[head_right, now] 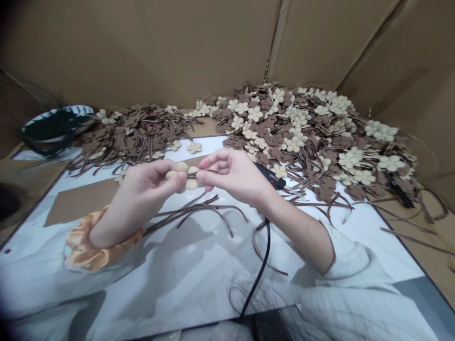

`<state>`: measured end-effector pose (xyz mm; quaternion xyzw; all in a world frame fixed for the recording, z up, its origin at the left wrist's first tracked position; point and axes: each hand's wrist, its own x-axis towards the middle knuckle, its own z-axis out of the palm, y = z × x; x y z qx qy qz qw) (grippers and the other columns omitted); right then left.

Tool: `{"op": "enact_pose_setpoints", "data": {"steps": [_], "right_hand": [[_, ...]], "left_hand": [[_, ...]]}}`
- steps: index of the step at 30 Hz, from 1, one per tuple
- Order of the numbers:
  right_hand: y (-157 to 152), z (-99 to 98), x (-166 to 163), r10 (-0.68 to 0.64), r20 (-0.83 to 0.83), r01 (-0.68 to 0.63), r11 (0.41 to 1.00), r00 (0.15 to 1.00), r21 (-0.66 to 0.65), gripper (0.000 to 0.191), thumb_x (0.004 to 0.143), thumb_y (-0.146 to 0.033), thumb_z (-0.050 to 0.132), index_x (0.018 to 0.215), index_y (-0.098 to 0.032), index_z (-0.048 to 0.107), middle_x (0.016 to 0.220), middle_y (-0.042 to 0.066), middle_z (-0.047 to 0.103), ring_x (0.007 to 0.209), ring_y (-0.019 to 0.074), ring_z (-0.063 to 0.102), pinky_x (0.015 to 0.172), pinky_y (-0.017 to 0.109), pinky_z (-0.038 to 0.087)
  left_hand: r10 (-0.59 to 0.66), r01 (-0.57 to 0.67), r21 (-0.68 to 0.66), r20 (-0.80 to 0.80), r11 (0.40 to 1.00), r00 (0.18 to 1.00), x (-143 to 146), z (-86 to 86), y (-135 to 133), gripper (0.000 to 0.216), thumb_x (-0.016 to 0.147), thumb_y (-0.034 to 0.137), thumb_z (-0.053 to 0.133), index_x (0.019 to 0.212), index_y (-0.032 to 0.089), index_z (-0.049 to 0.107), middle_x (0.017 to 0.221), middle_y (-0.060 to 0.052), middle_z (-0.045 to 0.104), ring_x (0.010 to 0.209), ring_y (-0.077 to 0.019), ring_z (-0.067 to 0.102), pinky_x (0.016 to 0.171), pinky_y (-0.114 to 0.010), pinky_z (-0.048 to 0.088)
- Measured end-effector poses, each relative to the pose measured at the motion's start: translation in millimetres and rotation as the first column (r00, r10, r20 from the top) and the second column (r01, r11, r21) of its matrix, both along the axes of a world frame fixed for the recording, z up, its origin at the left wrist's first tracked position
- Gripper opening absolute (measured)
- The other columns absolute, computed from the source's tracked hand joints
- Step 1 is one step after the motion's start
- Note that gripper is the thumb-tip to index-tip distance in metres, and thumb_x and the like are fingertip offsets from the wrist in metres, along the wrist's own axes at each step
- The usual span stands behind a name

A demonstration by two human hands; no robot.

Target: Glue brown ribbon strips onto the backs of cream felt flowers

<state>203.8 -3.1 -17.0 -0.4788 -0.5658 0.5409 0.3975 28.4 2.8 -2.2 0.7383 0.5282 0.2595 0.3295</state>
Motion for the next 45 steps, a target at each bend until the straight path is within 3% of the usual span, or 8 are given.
{"op": "enact_pose_setpoints", "data": {"steps": [5,18,23,30,36,41,45], "right_hand": [[-1.7,0.1,-0.9,-0.001,-0.001,0.001,1.000,1.000,0.030,0.015,0.075,-0.028,0.067,0.077,-0.014,0.061,0.058,0.000,0.065,0.059,0.0107,0.062,0.063,0.022,0.046],[5.1,-6.3,1.9,0.035,-0.093,-0.044,0.994,0.995,-0.101,0.035,0.071,-0.044,0.068,0.056,-0.013,0.061,0.053,-0.001,0.058,0.052,0.0077,0.053,0.059,0.022,0.042],[5.8,-7.3,1.9,0.009,-0.168,-0.034,0.988,0.986,-0.149,0.033,0.074,-0.045,0.065,0.068,-0.013,0.064,0.061,0.002,0.064,0.053,0.0084,0.057,0.059,0.022,0.045],[-0.8,0.9,-1.2,0.116,0.019,-0.110,0.977,0.993,-0.181,0.032,0.064,-0.029,0.075,0.088,-0.012,0.066,0.060,-0.001,0.064,0.056,0.0117,0.060,0.054,0.023,0.047],[0.5,-0.1,2.0,0.104,0.002,-0.103,0.987,0.995,-0.119,0.028,0.066,-0.032,0.074,0.084,-0.013,0.064,0.059,-0.001,0.063,0.057,0.0120,0.060,0.058,0.024,0.048],[0.2,2.2,-0.6,0.082,0.014,-0.081,0.993,0.997,-0.082,0.026,0.073,-0.037,0.069,0.082,-0.014,0.062,0.065,0.001,0.065,0.058,0.0105,0.060,0.060,0.022,0.047],[-7.1,6.1,8.1,-0.023,0.192,0.009,0.997,0.981,0.075,0.031,0.074,-0.044,0.065,0.082,-0.014,0.061,0.074,0.005,0.067,0.060,0.0129,0.060,0.058,0.024,0.046]], "left_hand": [[0.050,-0.050,0.048,0.009,0.998,0.999,-0.2,-0.5,-0.5,0.020,0.074,0.030,0.052,0.064,0.014,0.057,0.054,0.003,0.050,0.050,-0.0088,0.038,0.046,-0.019,0.028],[0.123,-0.122,-0.024,0.086,0.992,0.989,-9.6,5.2,-0.2,0.009,0.067,0.021,0.053,0.068,0.014,0.059,0.053,0.004,0.049,0.049,-0.0088,0.039,0.043,-0.018,0.028],[0.148,-0.147,-0.020,0.095,0.989,0.984,-9.8,6.8,-0.7,0.007,0.065,0.020,0.052,0.066,0.015,0.057,0.051,0.005,0.047,0.048,-0.0086,0.037,0.043,-0.019,0.027],[0.150,-0.150,-0.014,0.076,0.989,0.986,-10.6,9.0,-2.5,0.005,0.065,0.019,0.052,0.061,0.016,0.053,0.049,0.004,0.046,0.047,-0.0086,0.037,0.043,-0.020,0.026],[0.159,-0.157,-0.025,0.077,0.987,0.984,-12.0,7.8,-1.2,0.006,0.064,0.022,0.052,0.063,0.016,0.054,0.052,0.003,0.051,0.048,-0.0104,0.042,0.044,-0.019,0.029],[0.155,-0.151,-0.057,0.081,0.987,0.985,-11.0,6.9,-1.3,0.004,0.064,0.019,0.052,0.063,0.016,0.055,0.049,0.004,0.046,0.046,-0.0084,0.035,0.042,-0.019,0.026],[0.166,-0.164,-0.029,0.105,0.986,0.981,-13.0,3.9,1.0,0.008,0.070,0.021,0.052,0.066,0.015,0.057,0.051,0.004,0.045,0.047,-0.0083,0.034,0.041,-0.019,0.024]]}}
